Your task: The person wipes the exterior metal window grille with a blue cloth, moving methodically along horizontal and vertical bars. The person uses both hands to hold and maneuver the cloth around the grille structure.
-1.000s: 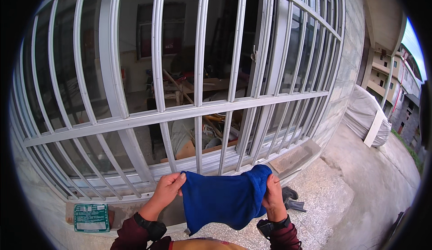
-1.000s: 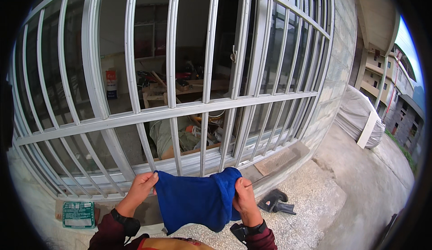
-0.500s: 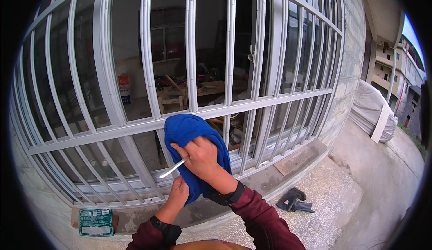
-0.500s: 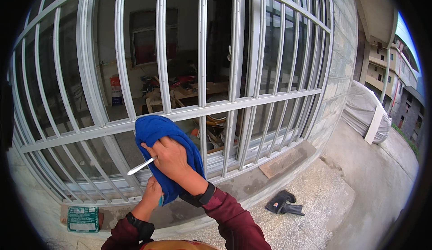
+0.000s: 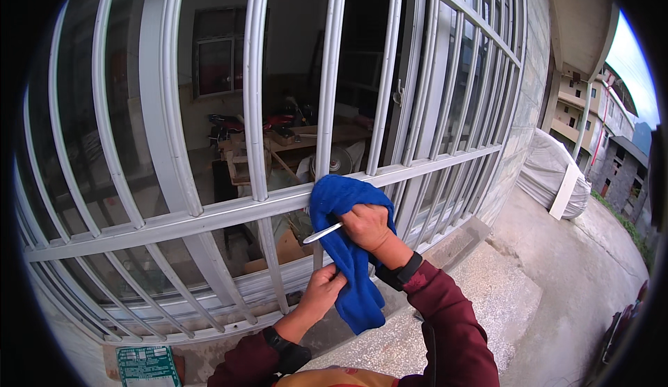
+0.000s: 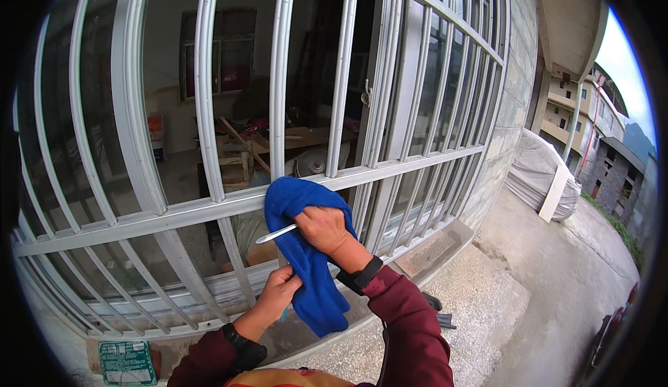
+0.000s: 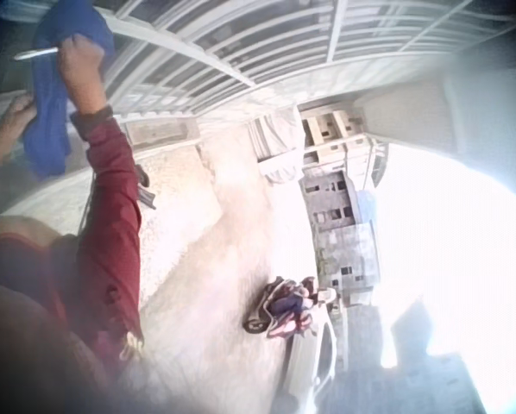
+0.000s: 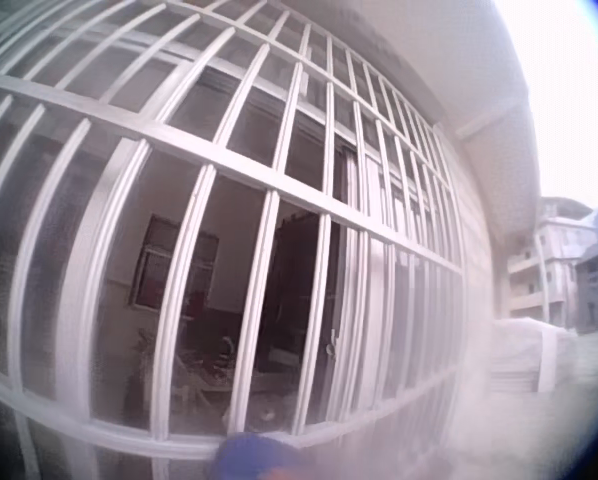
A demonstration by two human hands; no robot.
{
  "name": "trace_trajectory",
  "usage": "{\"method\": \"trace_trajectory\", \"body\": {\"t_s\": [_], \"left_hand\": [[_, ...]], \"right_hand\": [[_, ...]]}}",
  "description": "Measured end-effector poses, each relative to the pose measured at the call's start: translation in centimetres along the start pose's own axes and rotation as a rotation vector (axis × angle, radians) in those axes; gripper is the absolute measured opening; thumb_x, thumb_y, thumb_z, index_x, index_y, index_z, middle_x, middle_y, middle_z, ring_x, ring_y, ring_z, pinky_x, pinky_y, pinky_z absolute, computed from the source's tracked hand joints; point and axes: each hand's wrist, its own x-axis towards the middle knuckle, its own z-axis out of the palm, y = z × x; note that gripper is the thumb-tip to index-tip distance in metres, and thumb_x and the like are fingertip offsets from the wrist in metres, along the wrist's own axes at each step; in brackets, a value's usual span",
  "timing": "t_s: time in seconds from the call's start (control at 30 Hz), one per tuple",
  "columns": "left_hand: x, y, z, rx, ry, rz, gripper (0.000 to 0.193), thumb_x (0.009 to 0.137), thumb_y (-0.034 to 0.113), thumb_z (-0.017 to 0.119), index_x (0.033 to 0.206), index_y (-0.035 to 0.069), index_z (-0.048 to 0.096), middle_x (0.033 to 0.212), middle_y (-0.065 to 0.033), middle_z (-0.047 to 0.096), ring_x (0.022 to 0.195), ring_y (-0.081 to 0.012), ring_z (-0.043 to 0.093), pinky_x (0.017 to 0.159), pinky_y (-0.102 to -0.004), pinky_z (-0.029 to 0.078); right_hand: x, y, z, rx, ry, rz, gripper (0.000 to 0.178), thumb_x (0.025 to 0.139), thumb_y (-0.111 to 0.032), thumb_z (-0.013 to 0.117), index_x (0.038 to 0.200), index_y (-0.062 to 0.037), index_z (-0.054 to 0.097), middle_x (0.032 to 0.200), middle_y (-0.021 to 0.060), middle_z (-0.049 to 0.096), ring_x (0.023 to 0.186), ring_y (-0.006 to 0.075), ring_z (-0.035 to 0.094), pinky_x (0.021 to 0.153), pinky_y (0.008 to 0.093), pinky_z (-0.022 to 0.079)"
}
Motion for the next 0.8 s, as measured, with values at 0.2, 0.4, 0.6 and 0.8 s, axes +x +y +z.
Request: {"method": "trace_trajectory", "body": {"t_s": [0.2, 0.4, 0.6, 0.8], "left_hand": [[1.5, -0.3, 1.3, -0.065, 0.010, -0.007, 0.021, 0.103, 0.017, 0.051, 0.106, 0.002, 0.066, 0.089, 0.0048, 0.062, 0.078, -0.0016, 0.050, 0.069, -0.0193, 0.043], [2.9, -1.2, 2.8, -0.168, 0.229, 0.145, 0.015, 0.101, 0.014, 0.054, 0.101, 0.003, 0.064, 0.084, 0.0042, 0.062, 0.070, -0.0014, 0.049, 0.062, -0.0173, 0.038], [7.2, -4.1, 7.1, -0.123, 0.221, 0.101, 0.013, 0.100, 0.013, 0.057, 0.100, 0.004, 0.065, 0.085, 0.0035, 0.063, 0.071, -0.0011, 0.050, 0.063, -0.0171, 0.038], [12.1, -7.2, 11.1, -0.024, 0.246, 0.119, 0.013, 0.099, 0.010, 0.056, 0.096, 0.000, 0.063, 0.085, 0.0039, 0.062, 0.074, -0.0031, 0.050, 0.067, -0.0207, 0.042]], "right_hand": [[0.8, 1.7, -0.7, -0.047, 0.060, 0.234, 0.011, 0.073, -0.013, 0.070, 0.070, -0.0090, 0.060, 0.069, 0.0085, 0.055, 0.064, 0.0300, 0.058, 0.056, 0.0414, 0.046], [1.9, 1.8, 1.0, 0.173, 0.037, 0.131, 0.014, 0.085, -0.022, 0.067, 0.081, -0.0101, 0.061, 0.072, 0.0051, 0.057, 0.063, 0.0251, 0.060, 0.055, 0.0362, 0.048], [-2.9, 8.8, 0.8, 0.160, 0.007, -0.060, 0.006, 0.079, -0.021, 0.065, 0.079, -0.0159, 0.062, 0.066, -0.0004, 0.053, 0.056, 0.0172, 0.059, 0.047, 0.0314, 0.046], [-7.2, 16.5, 0.6, 0.143, 0.191, 0.022, 0.006, 0.069, -0.015, 0.066, 0.072, -0.0145, 0.060, 0.064, 0.0019, 0.053, 0.054, 0.0201, 0.058, 0.046, 0.0333, 0.045]]}}
